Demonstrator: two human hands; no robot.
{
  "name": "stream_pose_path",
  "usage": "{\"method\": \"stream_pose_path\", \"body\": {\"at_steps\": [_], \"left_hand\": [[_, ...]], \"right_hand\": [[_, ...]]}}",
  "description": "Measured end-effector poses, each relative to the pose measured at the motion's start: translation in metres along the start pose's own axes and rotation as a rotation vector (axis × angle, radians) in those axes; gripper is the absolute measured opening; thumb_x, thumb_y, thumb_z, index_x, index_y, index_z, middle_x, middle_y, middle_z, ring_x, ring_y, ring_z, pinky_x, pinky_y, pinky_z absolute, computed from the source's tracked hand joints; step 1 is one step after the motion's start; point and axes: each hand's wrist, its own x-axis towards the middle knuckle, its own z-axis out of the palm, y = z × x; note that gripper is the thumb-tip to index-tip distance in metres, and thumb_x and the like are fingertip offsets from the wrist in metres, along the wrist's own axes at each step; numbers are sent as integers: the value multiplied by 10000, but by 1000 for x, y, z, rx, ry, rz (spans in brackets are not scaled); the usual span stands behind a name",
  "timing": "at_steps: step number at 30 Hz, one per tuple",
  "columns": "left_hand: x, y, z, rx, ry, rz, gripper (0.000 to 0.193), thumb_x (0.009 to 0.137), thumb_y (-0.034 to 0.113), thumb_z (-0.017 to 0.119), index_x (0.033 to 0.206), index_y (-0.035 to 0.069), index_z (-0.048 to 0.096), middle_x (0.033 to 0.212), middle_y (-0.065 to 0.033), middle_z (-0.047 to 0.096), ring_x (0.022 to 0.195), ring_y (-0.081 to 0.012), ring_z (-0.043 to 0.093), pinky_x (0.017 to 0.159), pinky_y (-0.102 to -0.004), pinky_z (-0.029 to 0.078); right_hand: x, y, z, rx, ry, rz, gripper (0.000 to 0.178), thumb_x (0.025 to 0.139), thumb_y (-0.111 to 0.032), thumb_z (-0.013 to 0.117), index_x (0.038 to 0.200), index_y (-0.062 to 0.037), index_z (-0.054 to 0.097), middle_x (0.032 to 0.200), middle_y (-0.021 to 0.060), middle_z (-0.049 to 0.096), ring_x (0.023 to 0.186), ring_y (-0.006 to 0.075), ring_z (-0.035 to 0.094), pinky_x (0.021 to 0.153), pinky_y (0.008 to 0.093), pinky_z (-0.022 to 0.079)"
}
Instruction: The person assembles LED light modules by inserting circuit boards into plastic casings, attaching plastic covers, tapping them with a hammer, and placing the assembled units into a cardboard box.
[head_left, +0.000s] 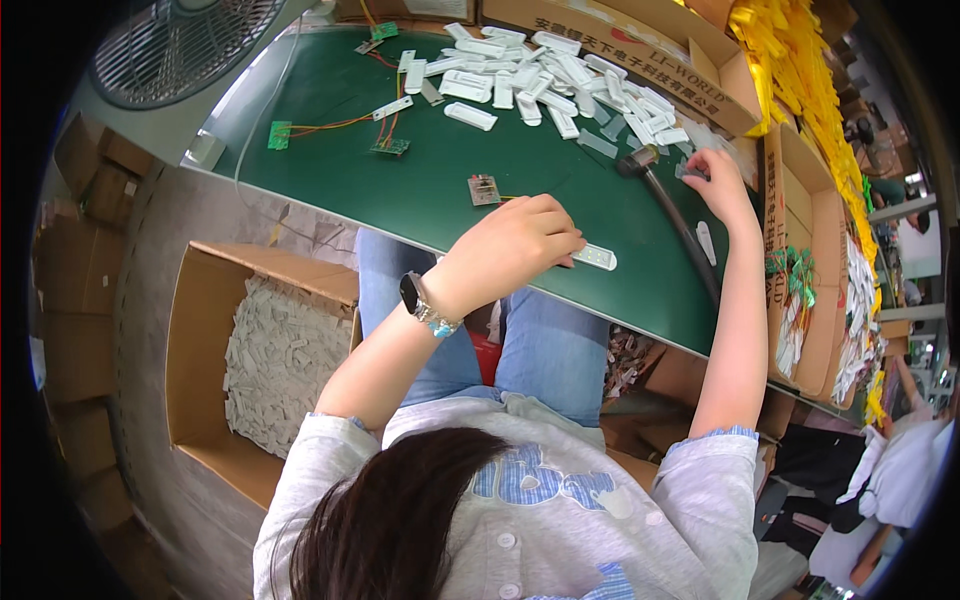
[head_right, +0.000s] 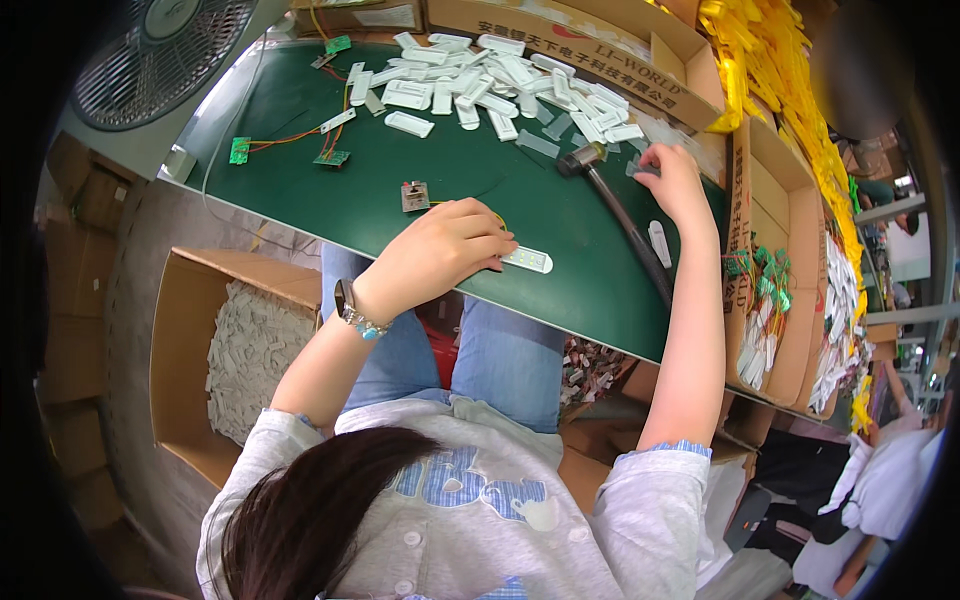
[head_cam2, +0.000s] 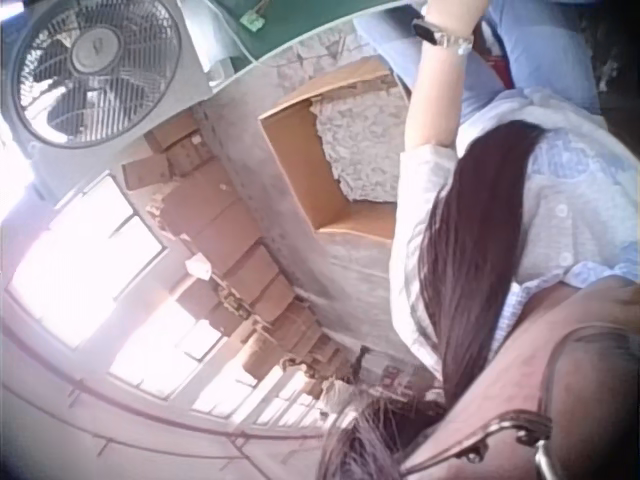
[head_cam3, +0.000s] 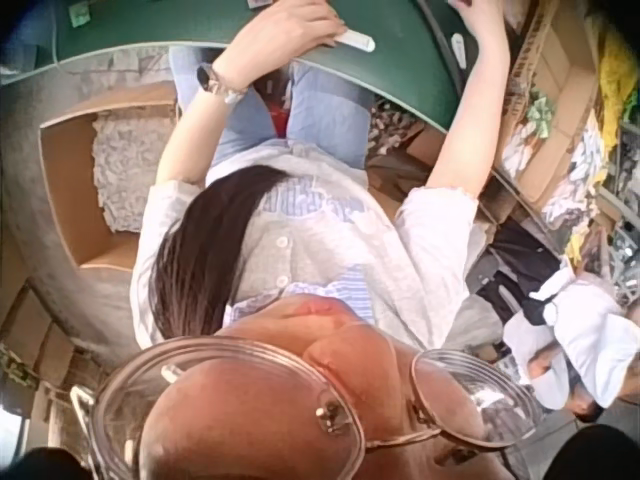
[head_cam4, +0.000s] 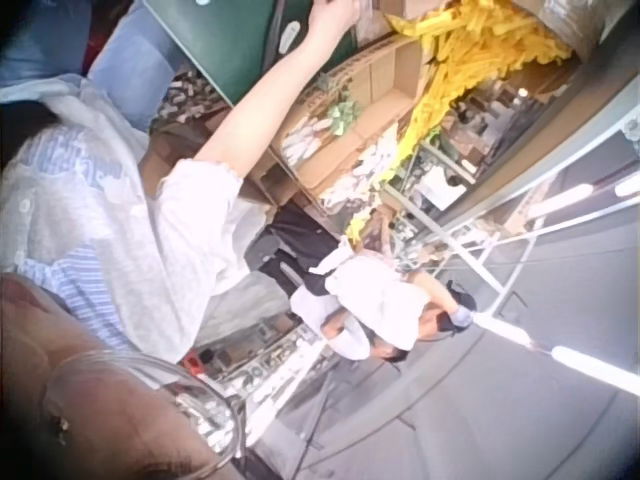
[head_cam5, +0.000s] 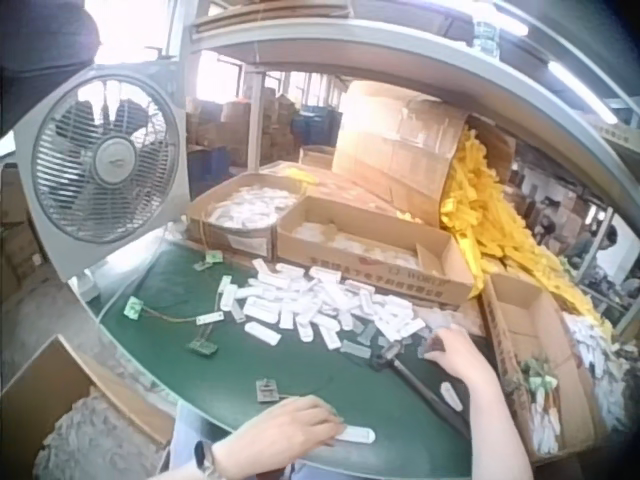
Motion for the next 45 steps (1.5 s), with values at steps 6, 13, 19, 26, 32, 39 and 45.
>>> {"method": "stream_pose_path", "body": {"at_steps": [6, 13, 19, 26, 32, 39, 45], "left_hand": [[-5, 0, 1, 16, 35, -22, 162, 824, 178, 678, 944, 70, 689, 926, -29, 655, 977, -220, 594, 868, -355, 493], [-2, 1, -3, 19, -6, -30, 209, 798, 159, 719, 978, 53, 700, 967, -45, 682, 989, -230, 615, 884, -352, 511], [-3, 0, -2, 20, 1, -31, 214, 805, 170, 716, 985, 54, 702, 974, -45, 684, 990, -232, 615, 888, -351, 511], [-2, 2, -3, 16, -6, -37, 212, 805, 176, 718, 980, 58, 705, 975, -38, 686, 994, -226, 615, 892, -351, 511], [-2, 1, -3, 6, 0, -40, 215, 789, 168, 729, 973, 60, 705, 975, -36, 687, 994, -221, 614, 889, -348, 514], [-1, -1, -3, -37, 9, -23, 248, 762, 154, 747, 986, 55, 711, 980, -33, 698, 993, -225, 612, 878, -353, 523], [1, 3, -7, -134, 7, -181, 358, 745, 163, 770, 1075, 52, 688, 1015, -63, 690, 993, -257, 620, 858, -370, 530]], "right_hand": [[-11, -12, 4, 18, 39, 23, 218, 786, -87, 755, 953, -32, 627, 921, 145, 656, 927, 316, 615, 832, 402, 490], [-21, -22, 9, -76, 135, 9, 185, 811, -77, 720, 955, -15, 622, 925, 134, 676, 890, 330, 627, 815, 408, 496], [-23, -19, 10, 17, 150, 61, 195, 807, -68, 732, 960, -2, 631, 944, 145, 666, 883, 298, 645, 810, 387, 510], [-23, -12, 8, 33, 115, 82, 204, 794, -58, 746, 948, 2, 627, 904, 154, 656, 822, 290, 653, 767, 375, 520], [-44, -56, -1, 8, 188, 156, 120, 824, -73, 709, 882, -12, 623, 873, 120, 680, 854, 284, 658, 759, 384, 519], [-70, -47, 0, -387, 236, -125, 179, 874, -52, 602, 1006, -69, 720, 951, 95, 707, 902, 288, 656, 810, 395, 516], [-94, -91, -13, -180, 331, -99, 265, 844, 1, 603, 1063, -77, 729, 1002, 95, 707, 908, 267, 669, 820, 378, 531]]}}
